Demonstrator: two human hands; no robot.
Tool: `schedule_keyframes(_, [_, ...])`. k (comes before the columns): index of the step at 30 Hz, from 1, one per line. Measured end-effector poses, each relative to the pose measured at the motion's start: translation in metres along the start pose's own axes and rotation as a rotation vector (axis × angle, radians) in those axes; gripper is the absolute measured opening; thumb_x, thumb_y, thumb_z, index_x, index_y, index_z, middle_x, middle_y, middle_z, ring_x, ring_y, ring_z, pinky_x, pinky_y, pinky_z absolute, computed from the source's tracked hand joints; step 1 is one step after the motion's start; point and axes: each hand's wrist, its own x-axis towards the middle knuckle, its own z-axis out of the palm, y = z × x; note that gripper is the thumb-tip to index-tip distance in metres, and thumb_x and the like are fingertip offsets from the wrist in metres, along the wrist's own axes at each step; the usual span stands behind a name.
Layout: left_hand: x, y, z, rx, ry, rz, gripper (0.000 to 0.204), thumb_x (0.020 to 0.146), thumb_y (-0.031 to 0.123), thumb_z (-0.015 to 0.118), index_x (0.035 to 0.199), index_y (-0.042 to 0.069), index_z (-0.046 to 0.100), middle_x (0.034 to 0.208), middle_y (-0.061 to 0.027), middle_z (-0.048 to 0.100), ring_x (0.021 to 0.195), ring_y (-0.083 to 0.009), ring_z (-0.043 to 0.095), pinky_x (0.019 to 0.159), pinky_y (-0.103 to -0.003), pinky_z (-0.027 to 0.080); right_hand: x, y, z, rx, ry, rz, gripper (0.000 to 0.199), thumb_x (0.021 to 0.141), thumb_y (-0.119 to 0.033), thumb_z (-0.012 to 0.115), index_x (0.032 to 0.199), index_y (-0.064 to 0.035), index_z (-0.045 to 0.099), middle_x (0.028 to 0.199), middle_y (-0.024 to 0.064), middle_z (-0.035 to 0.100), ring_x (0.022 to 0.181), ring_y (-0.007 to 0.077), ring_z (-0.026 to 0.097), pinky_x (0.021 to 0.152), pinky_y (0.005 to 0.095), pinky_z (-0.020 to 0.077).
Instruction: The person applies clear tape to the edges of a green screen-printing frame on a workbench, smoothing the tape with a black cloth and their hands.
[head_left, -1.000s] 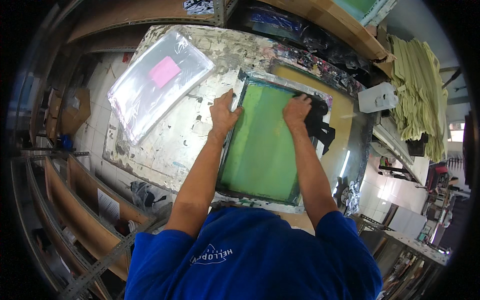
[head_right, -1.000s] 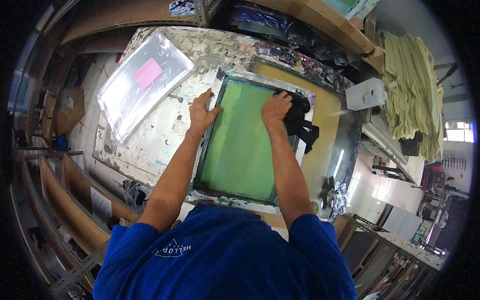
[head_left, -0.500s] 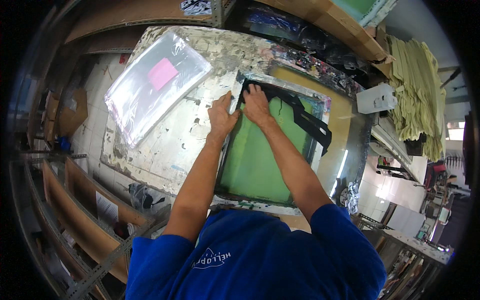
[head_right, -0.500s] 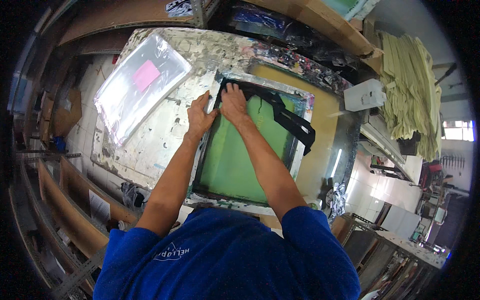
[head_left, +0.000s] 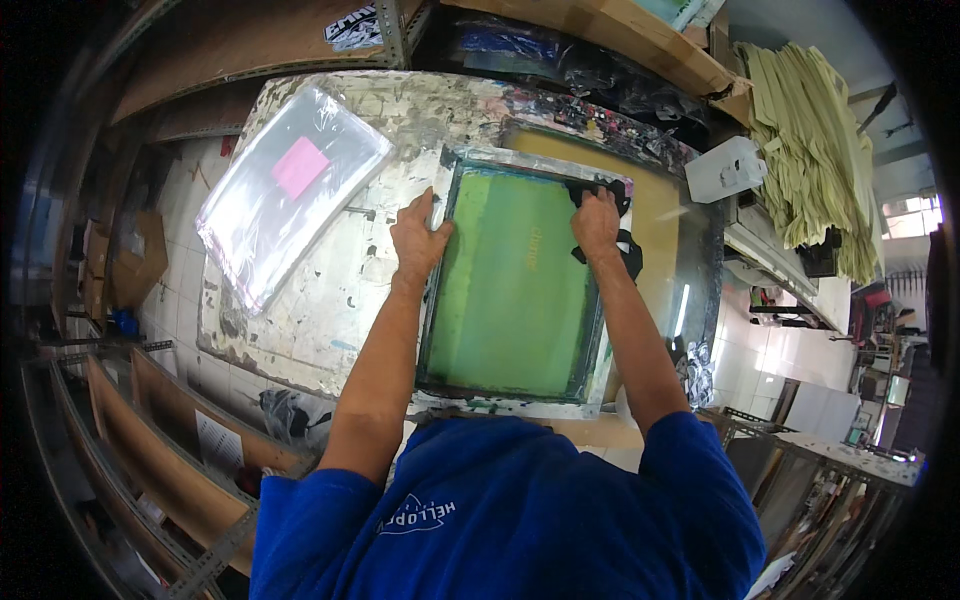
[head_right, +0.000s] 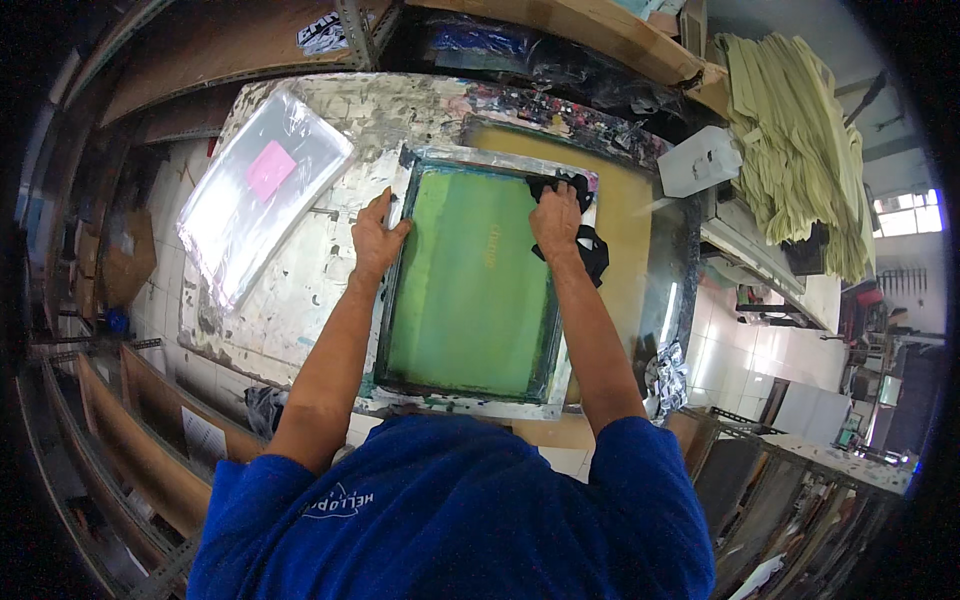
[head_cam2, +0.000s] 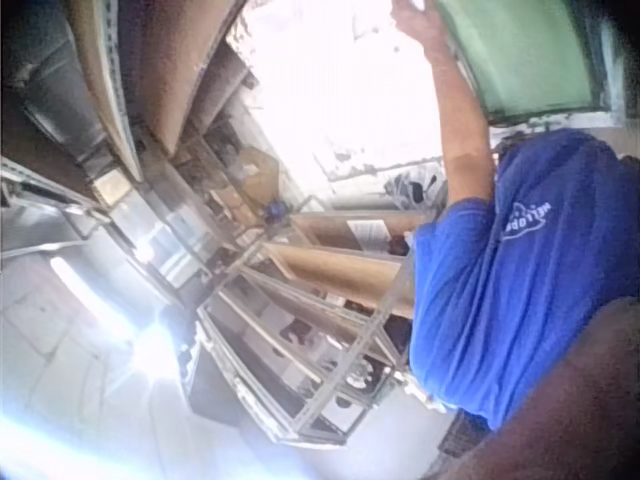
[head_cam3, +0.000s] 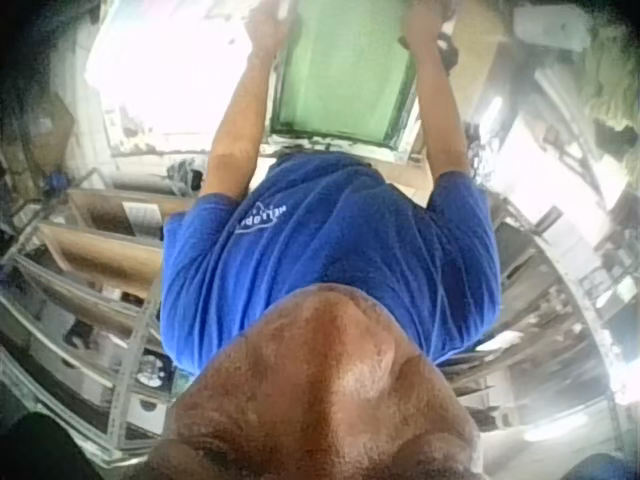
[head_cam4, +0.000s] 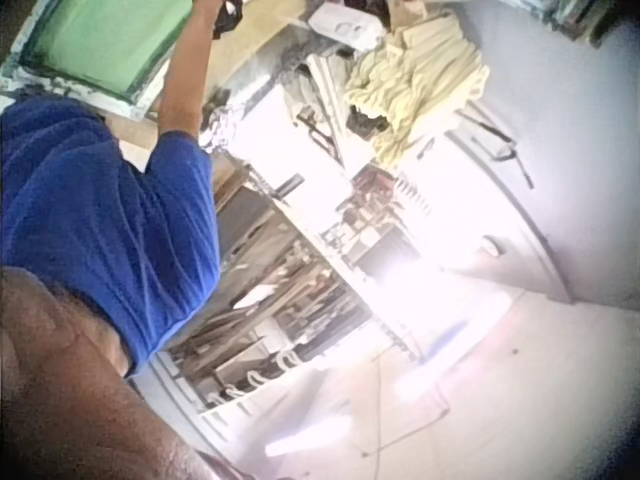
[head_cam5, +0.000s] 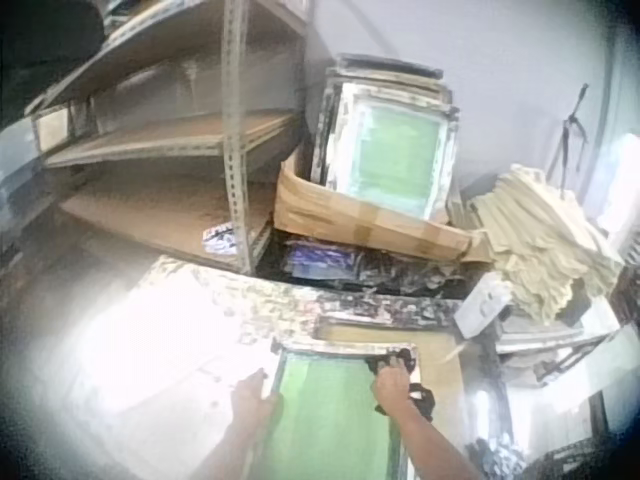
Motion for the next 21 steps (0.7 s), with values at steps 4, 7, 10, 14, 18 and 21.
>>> schedule_keyframes(4, [-0.002, -0.004, 0.002, 0.028, 0.011, -0.010, 0.073, 0.072, 0.025, 0.077, 0.140, 0.011, 0.054, 0.132, -0.0100, 0.061, 0.116, -0.0329, 0.056, 0.099, -0.044, 0.046, 0.005, -0.025, -0.050, -0.177, -0.185, -0.051, 0.031, 0.077, -0.018, 0.062, 0.100, 0.0007, 0.072, 0.119, 0.0189, 0.064, 0.116, 0.0395, 0.052, 0.097, 0.0607, 0.0396])
schedule_keyframes(7, [0.000, -0.001, 0.003, 0.037, 0.004, -0.006, 0.072, 0.072, 0.026, 0.077, 0.139, 0.012, 0.054, 0.131, -0.0093, 0.062, 0.116, -0.0324, 0.056, 0.098, -0.044, 0.046, -0.013, -0.006, -0.026, -0.241, 0.010, -0.062, 0.035, 0.076, -0.024, 0.064, 0.100, -0.0002, 0.072, 0.134, 0.0165, 0.056, 0.125, 0.0383, 0.043, 0.094, 0.0675, 0.0343])
schedule_keyframes(10, [-0.005, -0.003, 0.001, 0.006, 0.009, -0.007, 0.072, 0.072, 0.026, 0.077, 0.139, 0.012, 0.055, 0.132, -0.0091, 0.062, 0.116, -0.0320, 0.056, 0.098, -0.044, 0.046, -0.025, -0.002, -0.038, -0.245, 0.202, 0.003, 0.037, 0.075, -0.027, 0.066, 0.102, -0.0025, 0.073, 0.147, 0.0158, 0.043, 0.126, 0.0411, 0.038, 0.092, 0.0697, 0.0338])
schedule_keyframes(14, [-0.002, -0.002, 0.003, -0.010, 0.019, 0.007, 0.072, 0.072, 0.026, 0.077, 0.139, 0.012, 0.055, 0.132, -0.0091, 0.061, 0.116, -0.0319, 0.056, 0.098, -0.045, 0.046, -0.008, -0.003, -0.041, -0.276, -0.163, 0.117, 0.036, 0.076, -0.030, 0.068, 0.103, -0.0070, 0.075, 0.149, 0.0144, 0.040, 0.121, 0.0433, 0.042, 0.082, 0.0648, 0.0437])
schedule_keyframes(18, [-0.004, -0.005, 0.003, -0.004, 0.035, 0.007, 0.072, 0.072, 0.026, 0.078, 0.139, 0.013, 0.055, 0.132, -0.0092, 0.061, 0.116, -0.0321, 0.056, 0.098, -0.045, 0.046, 0.015, -0.014, -0.063, -0.378, -0.318, 0.005, 0.031, 0.077, -0.027, 0.068, 0.096, -0.0046, 0.076, 0.135, 0.0148, 0.046, 0.116, 0.0419, 0.047, 0.074, 0.0533, 0.0499])
schedule_keyframes(21, [-0.003, -0.001, 0.002, -0.023, 0.024, 0.006, 0.072, 0.072, 0.025, 0.077, 0.139, 0.013, 0.055, 0.133, -0.0095, 0.060, 0.116, -0.0323, 0.056, 0.098, -0.045, 0.046, 0.014, -0.017, -0.054, -0.464, -0.336, 0.026, 0.031, 0.077, -0.029, 0.069, 0.098, -0.0081, 0.077, 0.131, 0.0137, 0.047, 0.111, 0.0390, 0.050, 0.073, 0.0518, 0.0447])
